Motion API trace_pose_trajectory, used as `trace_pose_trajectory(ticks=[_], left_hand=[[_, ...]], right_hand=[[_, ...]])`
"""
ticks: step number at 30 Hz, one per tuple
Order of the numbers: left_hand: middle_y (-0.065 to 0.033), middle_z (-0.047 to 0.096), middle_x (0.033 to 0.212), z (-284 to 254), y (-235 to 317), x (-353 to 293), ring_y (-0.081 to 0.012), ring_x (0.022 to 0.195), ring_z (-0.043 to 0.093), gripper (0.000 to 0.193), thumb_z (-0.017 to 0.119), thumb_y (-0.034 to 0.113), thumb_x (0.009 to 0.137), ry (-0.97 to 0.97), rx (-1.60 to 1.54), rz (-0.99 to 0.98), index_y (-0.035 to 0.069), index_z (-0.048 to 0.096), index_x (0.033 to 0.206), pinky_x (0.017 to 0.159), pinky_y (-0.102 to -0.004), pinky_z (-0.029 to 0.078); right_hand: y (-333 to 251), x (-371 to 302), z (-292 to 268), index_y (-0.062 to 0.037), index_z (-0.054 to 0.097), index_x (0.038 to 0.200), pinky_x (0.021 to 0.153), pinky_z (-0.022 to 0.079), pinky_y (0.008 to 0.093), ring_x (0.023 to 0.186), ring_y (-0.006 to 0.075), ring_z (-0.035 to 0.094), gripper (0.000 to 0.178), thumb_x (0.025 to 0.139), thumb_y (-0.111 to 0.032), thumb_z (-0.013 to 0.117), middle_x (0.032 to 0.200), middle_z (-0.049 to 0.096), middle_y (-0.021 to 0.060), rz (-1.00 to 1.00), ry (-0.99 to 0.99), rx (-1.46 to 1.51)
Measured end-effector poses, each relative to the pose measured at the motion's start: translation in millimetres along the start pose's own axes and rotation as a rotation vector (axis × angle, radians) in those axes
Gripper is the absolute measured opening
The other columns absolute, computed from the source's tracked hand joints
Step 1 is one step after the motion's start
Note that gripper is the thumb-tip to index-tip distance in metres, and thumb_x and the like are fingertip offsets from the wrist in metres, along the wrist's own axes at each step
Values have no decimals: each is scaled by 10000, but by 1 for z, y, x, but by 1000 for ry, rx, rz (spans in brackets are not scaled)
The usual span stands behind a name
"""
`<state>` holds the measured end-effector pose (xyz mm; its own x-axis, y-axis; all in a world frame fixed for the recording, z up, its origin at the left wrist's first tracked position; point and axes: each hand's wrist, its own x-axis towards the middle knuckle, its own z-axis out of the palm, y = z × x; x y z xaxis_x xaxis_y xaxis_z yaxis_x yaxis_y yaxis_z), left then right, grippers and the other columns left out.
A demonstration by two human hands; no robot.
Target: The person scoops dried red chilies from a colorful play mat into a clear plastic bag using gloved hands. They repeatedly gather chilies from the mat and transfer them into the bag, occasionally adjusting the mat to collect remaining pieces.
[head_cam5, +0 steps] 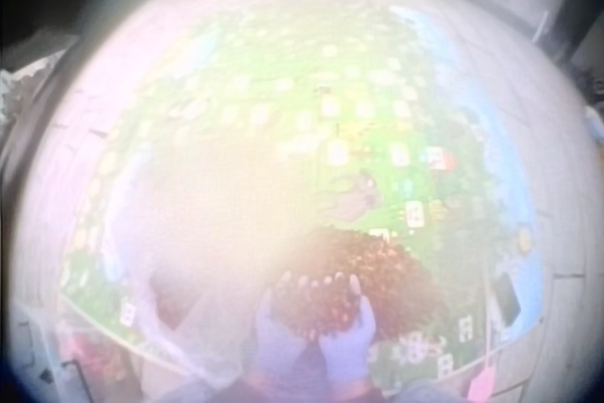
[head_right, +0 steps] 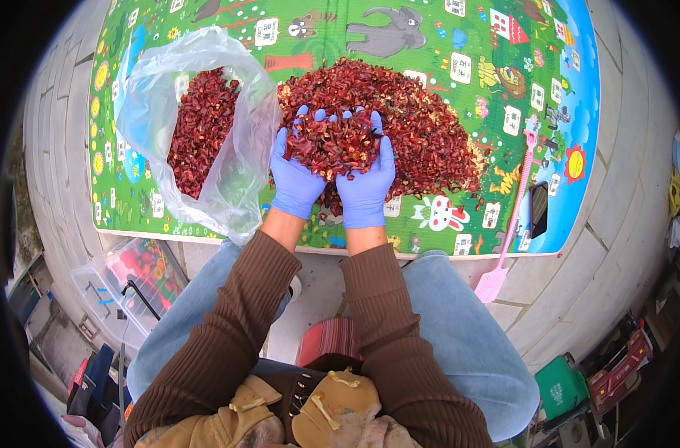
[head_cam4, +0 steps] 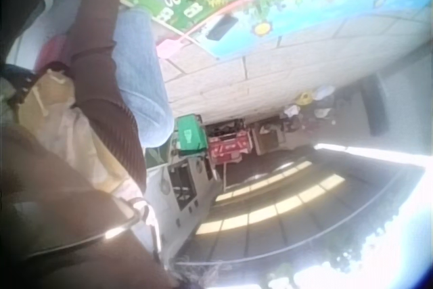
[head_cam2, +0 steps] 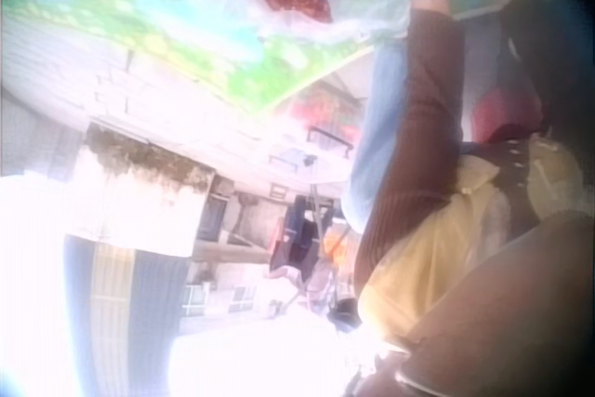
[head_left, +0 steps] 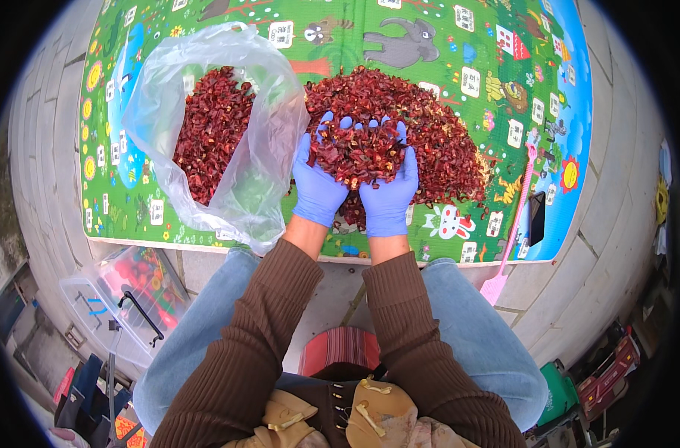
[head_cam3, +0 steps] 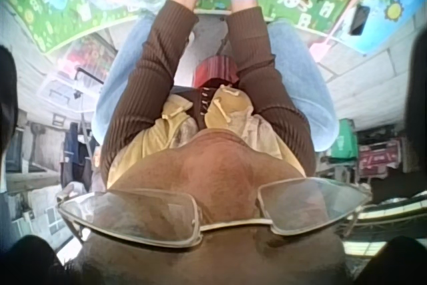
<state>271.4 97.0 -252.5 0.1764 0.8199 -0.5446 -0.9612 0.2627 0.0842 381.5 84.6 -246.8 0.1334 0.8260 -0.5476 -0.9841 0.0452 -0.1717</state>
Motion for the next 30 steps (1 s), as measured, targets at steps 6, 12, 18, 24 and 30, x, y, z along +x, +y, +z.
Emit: trace_pose_trajectory(ticks=[6, 12, 18, 24, 30], left_hand=[[-117, 417, 1557, 5, 4, 1, -354, 1427, 392, 544, 264, 399, 1064, -8, 6, 2, 157, 347, 1543, 1189, -574, 281], [-135, 405, 1561, 4, 4, 0, -363, 1431, 385, 558, 221, 409, 1066, -92, -85, -49, 155, 333, 1550, 1193, -574, 271], [-135, 415, 1554, 2, 3, 0, -357, 1419, 401, 544, 258, 398, 1062, -114, -128, -62, 153, 357, 1538, 1188, -572, 285], [-143, 445, 1534, 5, -2, -1, -353, 1394, 431, 531, 331, 372, 1052, -162, -181, -84, 140, 378, 1528, 1182, -556, 307], [-159, 440, 1535, 32, -11, -11, -353, 1418, 409, 544, 328, 359, 1051, -127, -121, -65, 130, 356, 1544, 1190, -548, 298]], right_hand=[[-5, -2, 3, -94, 447, 1492, 1178, 323, 543, 1385, 346, 451, 508, 1066, -349, 341, 1513, 470, 144, 7, -45, -14], [-7, -1, 5, -85, 463, 1483, 1180, 323, 532, 1385, 341, 452, 508, 1072, -352, 329, 1513, 473, 139, 0, -7, -51], [-8, -1, 7, -90, 473, 1476, 1186, 314, 525, 1386, 328, 452, 503, 1074, -356, 329, 1516, 472, 134, 0, 3, -52], [-9, -2, 8, -112, 477, 1473, 1190, 312, 516, 1392, 311, 443, 491, 1071, -362, 350, 1502, 490, 116, -26, 2, -88], [-18, -3, 24, -107, 501, 1443, 1159, 356, 542, 1354, 313, 473, 473, 1070, -367, 369, 1464, 519, 118, -88, 44, -62]])
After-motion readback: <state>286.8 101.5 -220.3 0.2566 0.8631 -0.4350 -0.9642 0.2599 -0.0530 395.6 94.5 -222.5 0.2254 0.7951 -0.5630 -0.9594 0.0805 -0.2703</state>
